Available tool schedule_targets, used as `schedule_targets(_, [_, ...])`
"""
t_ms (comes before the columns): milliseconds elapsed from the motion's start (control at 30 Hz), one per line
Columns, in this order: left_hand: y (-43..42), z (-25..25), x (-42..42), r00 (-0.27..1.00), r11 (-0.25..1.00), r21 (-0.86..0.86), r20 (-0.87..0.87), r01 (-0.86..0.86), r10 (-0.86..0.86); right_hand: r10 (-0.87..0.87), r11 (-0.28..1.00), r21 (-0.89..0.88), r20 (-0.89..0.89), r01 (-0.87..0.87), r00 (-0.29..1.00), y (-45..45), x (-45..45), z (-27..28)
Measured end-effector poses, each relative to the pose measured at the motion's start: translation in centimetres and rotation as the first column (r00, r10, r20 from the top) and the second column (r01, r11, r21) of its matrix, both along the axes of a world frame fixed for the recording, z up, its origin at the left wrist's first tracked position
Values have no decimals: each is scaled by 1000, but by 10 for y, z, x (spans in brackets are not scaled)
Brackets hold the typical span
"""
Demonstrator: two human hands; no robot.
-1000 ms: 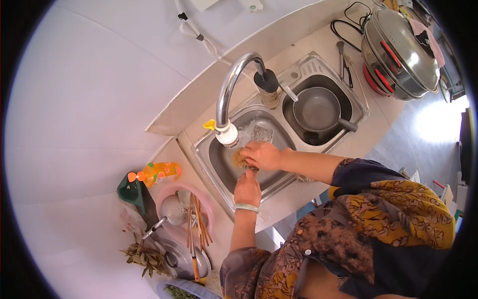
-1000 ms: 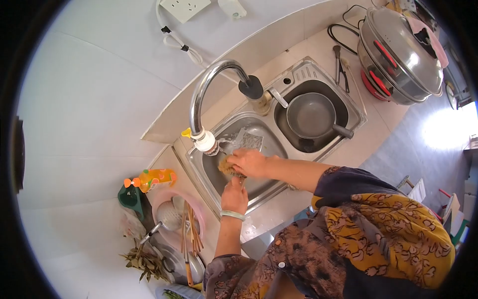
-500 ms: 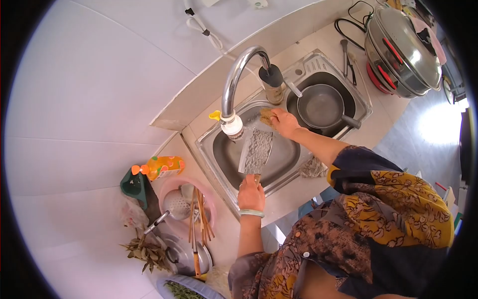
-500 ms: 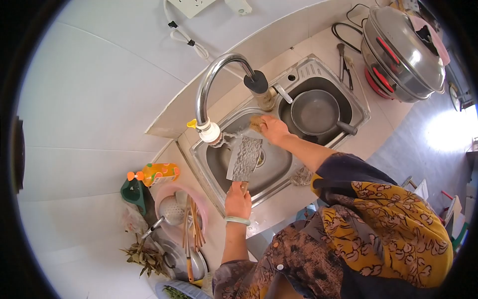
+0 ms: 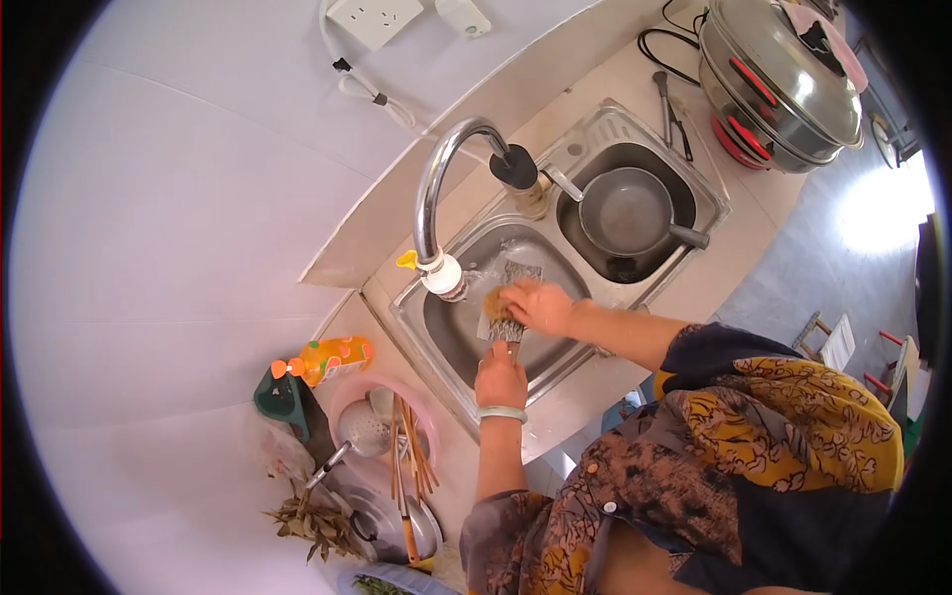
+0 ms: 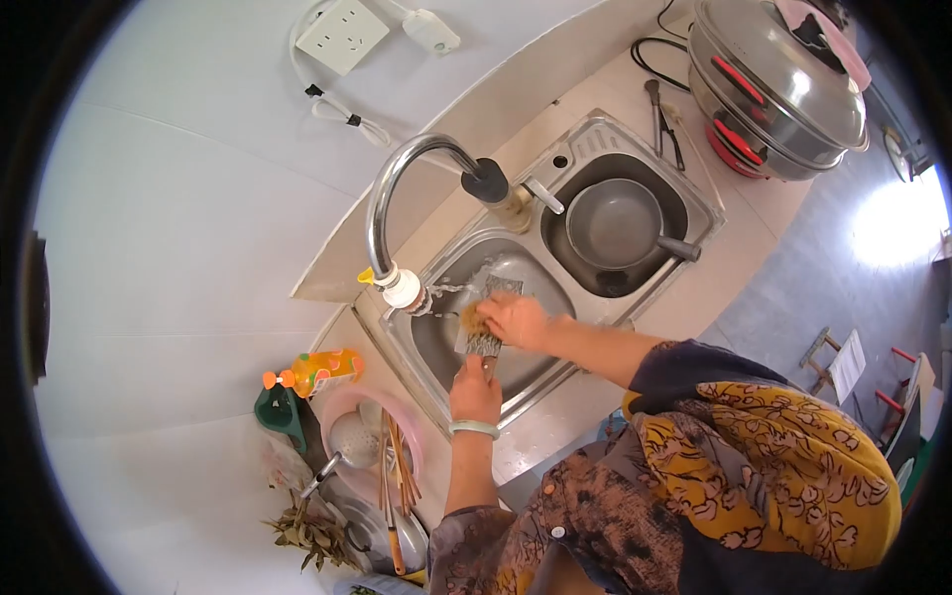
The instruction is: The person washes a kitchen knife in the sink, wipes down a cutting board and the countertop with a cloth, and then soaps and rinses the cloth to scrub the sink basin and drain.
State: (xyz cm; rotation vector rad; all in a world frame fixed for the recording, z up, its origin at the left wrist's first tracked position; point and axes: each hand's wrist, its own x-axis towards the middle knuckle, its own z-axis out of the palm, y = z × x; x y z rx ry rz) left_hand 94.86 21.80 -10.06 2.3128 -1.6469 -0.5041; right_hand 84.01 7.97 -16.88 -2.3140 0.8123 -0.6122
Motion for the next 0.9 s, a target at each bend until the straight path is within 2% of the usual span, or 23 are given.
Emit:
schedule_targets(67, [6,1,-2,1000,1000,-5,-24,-2,2,-67,997,27,-79,69,995,-22,-4,-3])
schedule_targets(167, [15,6,2,997,999,-3,-63,-41,41,-178,979,73,-141,190,974,-52,-12,-45])
schedule_targets(233, [21,12,1,992,996,-10,-95,-90,88,-179,965,150,-232,217,956,-55,-25,-38])
schedule_targets(333, [27,0,5,928,964,-69,-296,-258,227,-118,962,200,-307,186,944,-48,-46,-24])
schedule_targets(433, [21,-10,7,713,904,5,-613,-427,340,49,988,154,-395,13,917,-39,-67,-27])
schedule_targets(467, [19,-11,5,589,871,66,-712,-486,383,114,989,132,-435,-62,893,-37,-74,-28])
schedule_targets(533, [10,-9,4,301,798,207,-849,-566,434,132,990,6,-433,-144,891,-33,-84,-16])
schedule_targets(567, [7,-11,5,193,783,220,-898,-582,396,145,981,-57,-433,-187,890,-34,-87,-10])
schedule_targets(633, [7,-16,5,-31,753,262,-951,-603,307,180,965,-105,-408,-242,895,-32,-95,8])
schedule_targets(667, [7,-18,3,-90,737,284,-952,-614,292,195,956,-129,-396,-264,897,-32,-98,13])
schedule_targets(867, [-2,-28,3,-392,711,393,-903,-583,177,347,921,-2,-454,-390,821,-23,-153,-13])
schedule_targets(900, [-6,-23,1,-464,707,420,-874,-569,145,334,931,-8,-390,-366,858,-23,-151,-8])
